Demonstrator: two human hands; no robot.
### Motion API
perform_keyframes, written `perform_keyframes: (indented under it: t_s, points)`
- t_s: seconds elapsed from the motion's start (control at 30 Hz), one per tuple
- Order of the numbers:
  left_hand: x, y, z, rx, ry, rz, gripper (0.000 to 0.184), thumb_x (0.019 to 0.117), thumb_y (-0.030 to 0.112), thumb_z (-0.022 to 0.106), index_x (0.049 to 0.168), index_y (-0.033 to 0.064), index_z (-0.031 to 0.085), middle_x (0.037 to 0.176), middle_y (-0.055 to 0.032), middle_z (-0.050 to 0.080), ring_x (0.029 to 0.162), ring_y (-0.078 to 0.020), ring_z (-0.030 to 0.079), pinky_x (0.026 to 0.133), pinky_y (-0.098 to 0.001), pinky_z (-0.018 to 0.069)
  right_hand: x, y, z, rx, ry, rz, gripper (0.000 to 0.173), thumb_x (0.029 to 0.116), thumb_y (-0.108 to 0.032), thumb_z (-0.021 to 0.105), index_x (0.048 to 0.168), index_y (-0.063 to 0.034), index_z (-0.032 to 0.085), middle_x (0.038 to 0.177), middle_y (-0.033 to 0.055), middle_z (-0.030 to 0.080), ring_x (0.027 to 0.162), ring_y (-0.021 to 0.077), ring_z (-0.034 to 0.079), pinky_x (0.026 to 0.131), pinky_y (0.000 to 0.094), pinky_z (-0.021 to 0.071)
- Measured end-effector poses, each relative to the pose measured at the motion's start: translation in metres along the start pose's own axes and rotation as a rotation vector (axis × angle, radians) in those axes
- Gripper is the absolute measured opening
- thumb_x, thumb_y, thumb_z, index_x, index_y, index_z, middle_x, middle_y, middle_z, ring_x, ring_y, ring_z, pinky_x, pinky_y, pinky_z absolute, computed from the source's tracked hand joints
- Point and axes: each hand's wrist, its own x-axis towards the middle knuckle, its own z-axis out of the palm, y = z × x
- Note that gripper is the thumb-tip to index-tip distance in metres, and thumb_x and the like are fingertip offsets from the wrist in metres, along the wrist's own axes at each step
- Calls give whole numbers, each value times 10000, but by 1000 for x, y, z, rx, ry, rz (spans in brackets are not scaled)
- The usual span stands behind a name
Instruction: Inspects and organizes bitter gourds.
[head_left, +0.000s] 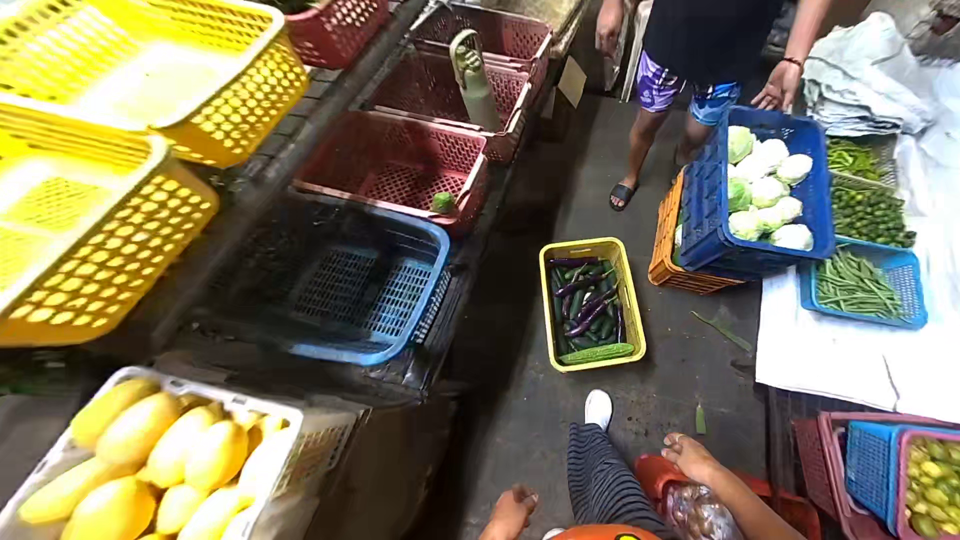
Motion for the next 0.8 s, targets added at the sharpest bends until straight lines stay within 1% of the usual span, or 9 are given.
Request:
perform_keyframes:
  t_s: [0.1, 0.23, 0.3, 0.43, 0.5, 0.57, 0.63, 0.7, 0.8]
  points:
    - [29, 51, -13, -19, 46, -86, 356, 1064, 211, 558, 1341, -11, 570, 1178, -225, 681, 998, -319, 689, 872, -485, 549, 62, -39, -48, 30, -27, 32, 487, 1053, -278, 585, 1460, -25, 500, 1355, 228, 619, 1195, 357, 649, 1053, 516, 502]
    - [85, 140, -32, -14, 83, 5, 375, 1062, 215, 561, 1358, -15, 566, 1208, -227, 678, 1051, -335, 694, 943, -506, 553, 141, -90, -108, -105, -42, 36, 484, 1053, -289, 575, 1460, -32, 520, 1409, 217, 597, 1324, 357, 569, 1134, 539, 426]
    - [120, 176, -38, 31, 109, 60, 388, 1057, 216, 566, 1367, -19, 565, 1213, -222, 678, 1060, -329, 696, 968, -501, 553, 184, -109, -126, -120, -34, 28, 478, 1053, -271, 575, 1452, -13, 524, 1414, 232, 588, 1346, 369, 549, 1144, 548, 410]
    - [208, 230, -48, 300, 56, 82, 419, 1061, 276, 555, 1398, 27, 568, 1259, -214, 673, 1179, -348, 653, 1060, -547, 481, 272, -135, -137, -174, -28, 25, 482, 1048, -254, 580, 1453, -1, 516, 1438, 246, 563, 1373, 378, 523, 1157, 544, 400]
    - [260, 246, -48, 429, 9, 68, 422, 1064, 285, 540, 1415, 51, 565, 1303, -216, 657, 1237, -371, 626, 1086, -575, 458, 312, -145, -135, -261, -39, 36, 497, 1041, -262, 579, 1474, -28, 516, 1459, 230, 555, 1387, 373, 512, 1162, 555, 392]
    - [311, 256, -46, 519, -31, 59, 428, 1064, 277, 525, 1437, 68, 551, 1320, -218, 649, 1250, -387, 616, 1081, -593, 457, 349, -154, -129, -350, -51, 59, 499, 1029, -265, 585, 1468, -38, 518, 1461, 222, 554, 1383, 375, 514, 1149, 569, 401]
    - [348, 260, -39, 531, -49, 34, 443, 1063, 292, 518, 1457, 91, 538, 1357, -193, 634, 1274, -365, 606, 1092, -578, 457, 387, -154, -117, -417, -58, 67, 526, 1002, -268, 620, 1466, -41, 521, 1471, 212, 549, 1389, 377, 507, 1144, 579, 400]
    - [364, 257, -29, 482, -65, 30, 438, 1067, 291, 525, 1456, 90, 534, 1378, -171, 626, 1280, -330, 607, 1104, -544, 460, 418, -146, -101, -479, -66, 69, 594, 956, -263, 673, 1482, -48, 501, 1512, 207, 505, 1408, 394, 475, 1128, 615, 401]
    - [358, 242, -20, 378, -131, 51, 416, 1067, 259, 545, 1435, 65, 549, 1349, -179, 642, 1247, -320, 629, 1095, -525, 471, 445, -136, -80, -575, -76, 109, 792, 915, -306, 739, 1564, -36, 373, 1582, 253, 389, 1470, 445, 361, 1152, 640, 355]
